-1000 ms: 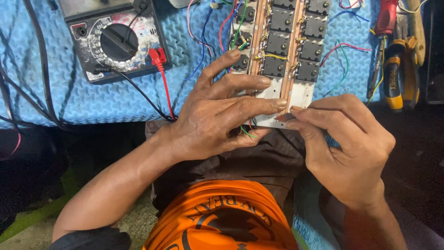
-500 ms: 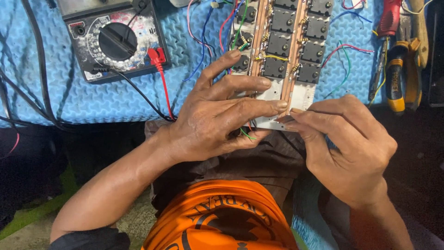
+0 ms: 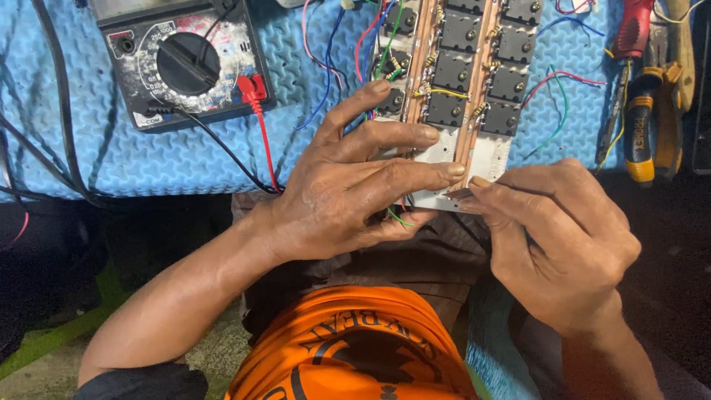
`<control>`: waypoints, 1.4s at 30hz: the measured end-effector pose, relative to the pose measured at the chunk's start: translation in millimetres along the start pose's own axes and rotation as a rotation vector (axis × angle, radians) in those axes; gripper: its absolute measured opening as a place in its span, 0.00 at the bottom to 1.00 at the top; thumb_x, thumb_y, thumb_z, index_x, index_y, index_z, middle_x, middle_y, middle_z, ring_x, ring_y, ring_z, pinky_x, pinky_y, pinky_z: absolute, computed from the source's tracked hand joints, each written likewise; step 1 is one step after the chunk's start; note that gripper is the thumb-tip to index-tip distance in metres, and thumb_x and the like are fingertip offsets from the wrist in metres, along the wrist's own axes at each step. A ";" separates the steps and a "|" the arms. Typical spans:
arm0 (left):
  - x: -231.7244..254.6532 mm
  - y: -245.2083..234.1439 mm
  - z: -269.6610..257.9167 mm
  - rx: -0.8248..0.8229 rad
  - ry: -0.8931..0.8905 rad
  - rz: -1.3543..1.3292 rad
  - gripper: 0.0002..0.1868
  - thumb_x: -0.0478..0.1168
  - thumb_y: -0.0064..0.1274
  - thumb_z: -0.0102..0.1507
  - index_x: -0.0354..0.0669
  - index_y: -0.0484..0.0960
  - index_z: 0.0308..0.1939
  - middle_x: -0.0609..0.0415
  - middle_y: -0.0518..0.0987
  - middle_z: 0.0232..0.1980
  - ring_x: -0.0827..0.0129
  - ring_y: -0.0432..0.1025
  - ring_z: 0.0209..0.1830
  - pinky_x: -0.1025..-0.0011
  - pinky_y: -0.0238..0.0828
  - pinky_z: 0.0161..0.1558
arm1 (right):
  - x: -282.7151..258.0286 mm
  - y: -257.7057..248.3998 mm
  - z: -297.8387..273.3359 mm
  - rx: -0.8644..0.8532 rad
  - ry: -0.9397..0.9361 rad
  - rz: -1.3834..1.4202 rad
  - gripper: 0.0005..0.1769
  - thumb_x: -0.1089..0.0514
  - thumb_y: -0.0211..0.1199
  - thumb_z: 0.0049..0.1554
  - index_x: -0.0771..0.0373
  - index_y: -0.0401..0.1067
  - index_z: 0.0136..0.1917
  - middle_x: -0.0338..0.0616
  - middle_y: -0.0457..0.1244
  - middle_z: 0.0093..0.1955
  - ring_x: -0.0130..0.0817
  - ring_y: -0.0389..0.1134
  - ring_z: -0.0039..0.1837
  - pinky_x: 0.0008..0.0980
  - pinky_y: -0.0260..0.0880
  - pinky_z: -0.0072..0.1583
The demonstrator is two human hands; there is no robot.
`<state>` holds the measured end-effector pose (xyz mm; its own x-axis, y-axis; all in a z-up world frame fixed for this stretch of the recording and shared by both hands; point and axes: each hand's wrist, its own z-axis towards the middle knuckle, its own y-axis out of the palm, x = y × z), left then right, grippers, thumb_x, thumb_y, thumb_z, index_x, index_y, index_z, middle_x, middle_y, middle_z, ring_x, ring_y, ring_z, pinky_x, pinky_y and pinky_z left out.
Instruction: Soldering wires to a series of components mounted on a large heat sink.
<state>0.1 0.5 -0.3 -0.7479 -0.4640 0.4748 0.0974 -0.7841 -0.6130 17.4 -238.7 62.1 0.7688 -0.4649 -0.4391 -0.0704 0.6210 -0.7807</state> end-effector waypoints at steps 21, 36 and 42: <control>-0.2 1.1 2.9 0.062 0.001 -0.038 0.13 0.37 0.60 0.73 0.39 0.80 0.60 0.50 0.83 0.52 0.59 0.72 0.64 0.40 0.56 0.75 | -1.4 2.8 10.5 -0.006 -0.045 0.011 0.13 0.88 0.58 0.56 0.79 0.77 0.40 0.64 0.65 0.38 0.52 0.64 0.36 0.42 0.62 0.41; 2.7 -1.6 4.6 0.014 -0.017 -0.023 0.18 0.39 0.69 0.71 0.41 0.79 0.60 0.51 0.82 0.52 0.56 0.73 0.65 0.44 0.51 0.76 | 3.9 -13.6 19.8 -0.151 -0.008 0.114 0.06 0.83 0.66 0.62 0.78 0.77 0.46 0.61 0.64 0.44 0.45 0.68 0.43 0.36 0.69 0.46; 3.6 -2.1 2.7 -0.031 -0.054 -0.008 0.22 0.41 0.73 0.70 0.46 0.77 0.62 0.48 0.79 0.60 0.56 0.73 0.67 0.45 0.48 0.78 | 1.7 -12.5 21.9 -0.121 0.037 0.131 0.09 0.85 0.65 0.59 0.78 0.77 0.43 0.59 0.65 0.41 0.43 0.67 0.41 0.35 0.68 0.46</control>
<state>-1.0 -0.6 4.4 -0.7116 -0.4805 0.5126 0.0709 -0.7750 -0.6280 33.5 -233.5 80.8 0.7243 -0.4096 -0.5546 -0.2457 0.5982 -0.7627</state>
